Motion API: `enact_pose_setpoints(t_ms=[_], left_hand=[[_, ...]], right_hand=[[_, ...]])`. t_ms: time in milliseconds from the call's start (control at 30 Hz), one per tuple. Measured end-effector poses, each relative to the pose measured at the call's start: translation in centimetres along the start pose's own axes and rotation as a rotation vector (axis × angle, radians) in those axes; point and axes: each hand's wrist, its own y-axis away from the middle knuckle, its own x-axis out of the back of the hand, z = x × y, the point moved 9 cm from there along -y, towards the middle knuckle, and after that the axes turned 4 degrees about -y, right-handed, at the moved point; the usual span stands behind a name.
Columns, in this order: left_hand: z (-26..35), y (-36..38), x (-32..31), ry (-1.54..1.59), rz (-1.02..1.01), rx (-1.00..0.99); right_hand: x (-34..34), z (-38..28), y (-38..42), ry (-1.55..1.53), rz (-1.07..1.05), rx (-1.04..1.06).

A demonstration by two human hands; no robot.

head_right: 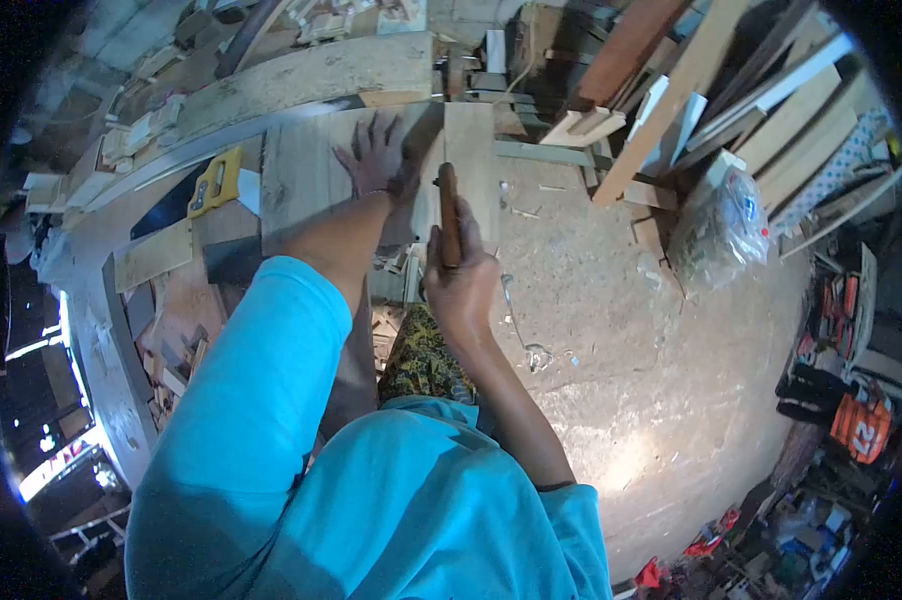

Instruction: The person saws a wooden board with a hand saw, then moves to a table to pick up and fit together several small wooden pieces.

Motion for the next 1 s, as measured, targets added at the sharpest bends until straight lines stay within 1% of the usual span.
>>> enact_pose_setpoints(t_ms=[33,67,100,167,200,233,300,333,367,433,467,500,533,567,633,667,733,800,833,867,900,933,1000], left_hand=[[-0.2,0.0,0.4,0.304,-0.175,0.013],[0.6,0.5,0.1,0.605,-0.353,0.026],[-3.1,-2.3,1.2,0.496,-0.239,0.020],[-1.5,-0.9,1.9,0.579,-0.214,0.036],[-0.9,-0.4,1.8,0.586,-0.236,0.032],[-1.1,-0.9,1.9,0.593,-0.240,0.034],[-1.0,-0.2,2.0,0.606,-0.265,0.053],[-1.0,-0.2,2.4,0.542,-0.252,0.067],[-1.2,-0.4,2.6,0.476,-0.240,0.080],[-1.2,0.0,2.4,0.494,-0.247,0.075],[-0.9,0.3,2.3,0.554,-0.245,0.059],[-1.0,-0.2,2.3,0.613,-0.229,0.046],[-1.3,-0.7,1.9,0.606,-0.212,0.051],[-1.0,-0.3,1.1,0.588,-0.225,0.024],[-0.3,-0.7,0.3,0.572,-0.222,-0.005],[-0.3,-0.4,0.1,0.509,-0.224,0.009],[-0.6,-0.3,-0.3,0.443,-0.197,0.022],[-1.2,0.5,-1.5,1.086,-0.306,0.118],[-2.0,1.4,0.4,1.084,-0.293,0.106],[-1.3,3.3,3.5,0.804,-0.325,-0.184],[-0.5,5.7,5.1,0.509,-0.355,-0.452],[-1.2,7.0,5.1,0.503,-0.360,-0.438],[-1.5,8.4,6.0,0.528,-0.238,-0.505]], right_hand=[[0.4,-0.1,0.1,0.098,-0.007,-0.028],[1.0,-0.1,-0.1,0.072,0.015,-0.008],[-0.2,-0.1,-0.4,-0.069,0.073,0.033],[2.0,0.2,0.2,-0.056,0.060,0.008],[2.7,-0.8,1.4,0.065,0.038,0.011],[2.9,-1.0,2.9,0.062,0.030,0.001],[4.1,-2.2,5.9,0.066,0.045,0.066],[4.5,-1.3,6.3,0.009,0.040,0.048],[4.3,-0.9,5.6,0.007,0.027,0.056],[3.4,0.0,2.9,0.029,0.003,0.011],[2.3,0.6,0.7,0.029,0.020,0.010],[1.2,2.0,-1.2,-0.053,0.048,-0.019],[0.4,1.7,-3.1,-0.049,0.075,0.092],[-0.3,1.9,-3.7,-0.055,0.076,0.089],[-1.8,2.4,-4.8,-0.093,0.071,0.012],[-2.7,4.0,-4.1,-0.095,0.034,-0.111],[-2.2,3.5,-3.6,-0.085,0.036,-0.083],[-1.7,3.1,-3.9,-0.068,0.039,-0.028],[-1.3,3.2,-4.0,-0.075,0.053,-0.023],[-1.2,3.1,-4.2,-0.061,0.052,-0.002],[-1.3,3.0,-4.2,-0.046,0.042,0.018],[-1.5,2.9,-4.1,-0.053,0.029,0.021],[-1.6,2.6,-4.3,-0.110,0.027,0.042]])
